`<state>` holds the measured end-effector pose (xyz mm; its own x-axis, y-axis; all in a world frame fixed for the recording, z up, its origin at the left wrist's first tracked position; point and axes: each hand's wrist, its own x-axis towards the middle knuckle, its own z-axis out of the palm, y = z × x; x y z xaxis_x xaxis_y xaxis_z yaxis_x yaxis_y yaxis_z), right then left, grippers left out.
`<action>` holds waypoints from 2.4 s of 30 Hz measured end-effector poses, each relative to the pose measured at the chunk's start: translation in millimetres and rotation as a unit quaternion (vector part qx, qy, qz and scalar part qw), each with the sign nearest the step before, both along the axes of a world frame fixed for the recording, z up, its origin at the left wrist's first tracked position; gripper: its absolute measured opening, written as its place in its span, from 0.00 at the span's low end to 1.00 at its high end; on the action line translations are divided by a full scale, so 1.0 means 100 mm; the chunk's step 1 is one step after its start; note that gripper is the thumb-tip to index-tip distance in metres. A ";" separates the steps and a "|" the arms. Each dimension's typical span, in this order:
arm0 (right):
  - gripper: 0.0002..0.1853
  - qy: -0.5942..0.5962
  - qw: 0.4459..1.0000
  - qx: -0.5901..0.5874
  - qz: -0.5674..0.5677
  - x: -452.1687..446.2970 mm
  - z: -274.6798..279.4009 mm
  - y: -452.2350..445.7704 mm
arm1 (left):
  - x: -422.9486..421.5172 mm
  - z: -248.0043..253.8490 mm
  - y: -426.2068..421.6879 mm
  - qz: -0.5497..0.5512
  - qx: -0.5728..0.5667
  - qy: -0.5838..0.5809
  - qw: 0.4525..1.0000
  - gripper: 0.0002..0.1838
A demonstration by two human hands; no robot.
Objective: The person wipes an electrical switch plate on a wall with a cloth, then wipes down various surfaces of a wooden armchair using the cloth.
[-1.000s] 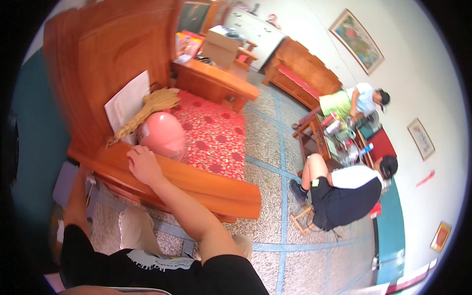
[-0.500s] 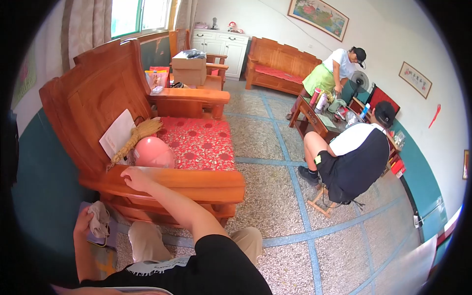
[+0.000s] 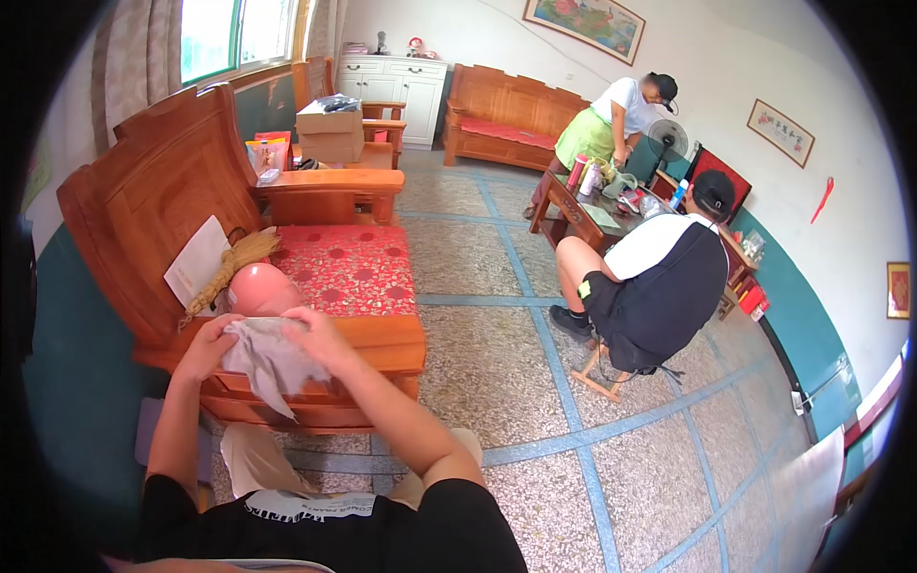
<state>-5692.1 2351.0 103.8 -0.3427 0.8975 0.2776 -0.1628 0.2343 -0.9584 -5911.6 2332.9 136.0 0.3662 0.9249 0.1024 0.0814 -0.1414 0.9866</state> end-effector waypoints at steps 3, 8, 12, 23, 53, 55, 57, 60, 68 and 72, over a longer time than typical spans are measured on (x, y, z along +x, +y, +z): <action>0.13 -0.098 0.992 0.062 -0.046 0.43 0.12 0.06 | 0.22 0.03 0.17 -0.057 0.045 0.038 0.997 0.14; 0.20 -0.545 0.803 0.139 -0.197 0.84 0.10 0.24 | 0.48 -0.06 0.42 -0.007 0.268 0.361 0.893 0.17; 0.30 -0.613 0.757 0.163 -0.157 0.74 -0.18 0.27 | 0.59 -0.24 0.39 0.017 0.372 0.412 0.832 0.21; 0.41 -0.640 0.730 0.223 -0.090 0.07 -0.30 -0.01 | 0.36 -0.78 0.66 0.064 0.343 0.347 0.871 0.20; 0.37 -0.556 0.773 0.306 -0.023 -0.77 -0.44 0.52 | 0.14 -0.64 0.53 0.212 0.270 0.318 0.884 0.14; 0.38 -0.551 0.776 0.308 -0.018 -0.72 -0.46 0.45 | 0.16 -0.70 0.50 0.174 0.317 0.335 0.870 0.16; 0.39 -0.528 0.778 0.330 -0.086 -0.65 -0.63 0.38 | 0.20 -0.73 0.42 0.153 0.335 0.349 0.862 0.18; 0.40 -0.606 0.745 0.278 -0.020 -0.43 -0.37 0.16 | 0.33 -0.70 0.26 0.115 0.320 0.352 0.872 0.19; 0.33 -0.609 0.737 0.272 -0.111 0.60 -0.39 0.02 | 0.50 -0.67 0.28 0.157 0.375 0.383 0.829 0.19; 0.32 -0.646 0.714 0.233 -0.136 1.21 -0.38 -0.06 | 0.20 -0.69 0.44 0.198 0.366 0.430 0.801 0.19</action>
